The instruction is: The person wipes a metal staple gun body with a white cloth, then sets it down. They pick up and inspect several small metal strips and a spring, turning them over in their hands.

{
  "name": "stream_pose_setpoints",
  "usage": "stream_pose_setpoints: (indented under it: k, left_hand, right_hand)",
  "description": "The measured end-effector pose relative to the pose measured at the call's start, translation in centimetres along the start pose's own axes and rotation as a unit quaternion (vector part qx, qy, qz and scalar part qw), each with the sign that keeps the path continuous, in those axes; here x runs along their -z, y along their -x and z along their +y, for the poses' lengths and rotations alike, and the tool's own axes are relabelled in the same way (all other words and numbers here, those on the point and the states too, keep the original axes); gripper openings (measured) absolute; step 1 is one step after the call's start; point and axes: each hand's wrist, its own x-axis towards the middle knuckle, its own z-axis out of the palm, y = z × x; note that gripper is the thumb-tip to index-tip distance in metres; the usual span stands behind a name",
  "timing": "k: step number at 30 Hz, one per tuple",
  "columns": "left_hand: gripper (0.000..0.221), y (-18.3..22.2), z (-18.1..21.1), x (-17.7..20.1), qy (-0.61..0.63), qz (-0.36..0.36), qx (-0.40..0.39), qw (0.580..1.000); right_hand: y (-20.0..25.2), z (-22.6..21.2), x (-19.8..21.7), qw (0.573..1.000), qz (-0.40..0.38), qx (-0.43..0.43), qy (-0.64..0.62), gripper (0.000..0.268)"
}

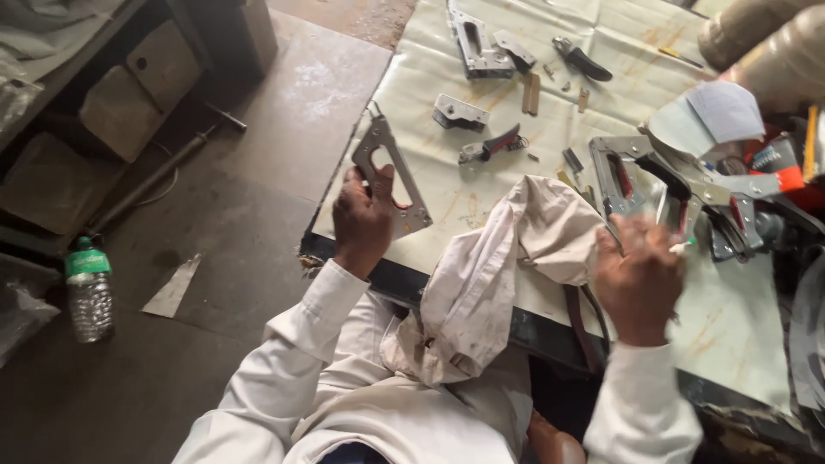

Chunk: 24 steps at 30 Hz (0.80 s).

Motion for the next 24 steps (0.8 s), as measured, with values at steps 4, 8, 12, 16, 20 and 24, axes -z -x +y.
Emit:
stream_pose_setpoints:
  k: [4,8,12,16,20,24]
  left_hand:
    - [0.041,0.7,0.4,-0.7,0.029,0.006,0.015,0.999]
    - [0.042,1.1,0.9,-0.1,0.014,-0.026,-0.015,0.999]
    - [0.04,1.9,2.3,0.0,0.006,-0.046,-0.005,0.999]
    - [0.037,3.9,5.1,-1.0,0.067,-0.065,-0.013,0.996]
    - [0.033,5.0,4.9,-2.1,0.065,-0.036,-0.014,0.997]
    - [0.027,4.5,6.1,-1.8,0.108,-0.008,-0.027,0.994]
  right_hand:
    - [-2.0,-11.1,2.3,0.963,-0.117,-0.134,-0.202,0.042]
    - [-2.0,-12.9,-0.5,0.946,-0.062,-0.036,-0.315,0.02]
    - [-2.4,-15.0,1.5,0.826,-0.051,-0.22,-0.516,0.016]
    - [-2.0,-17.4,1.0,0.785,-0.129,-0.159,-0.585,0.03]
    - [-1.6,-17.1,-0.5,0.724,-0.054,-0.174,-0.666,0.017]
    - [-1.1,-16.4,-0.6,0.671,-0.048,-0.172,-0.72,0.019]
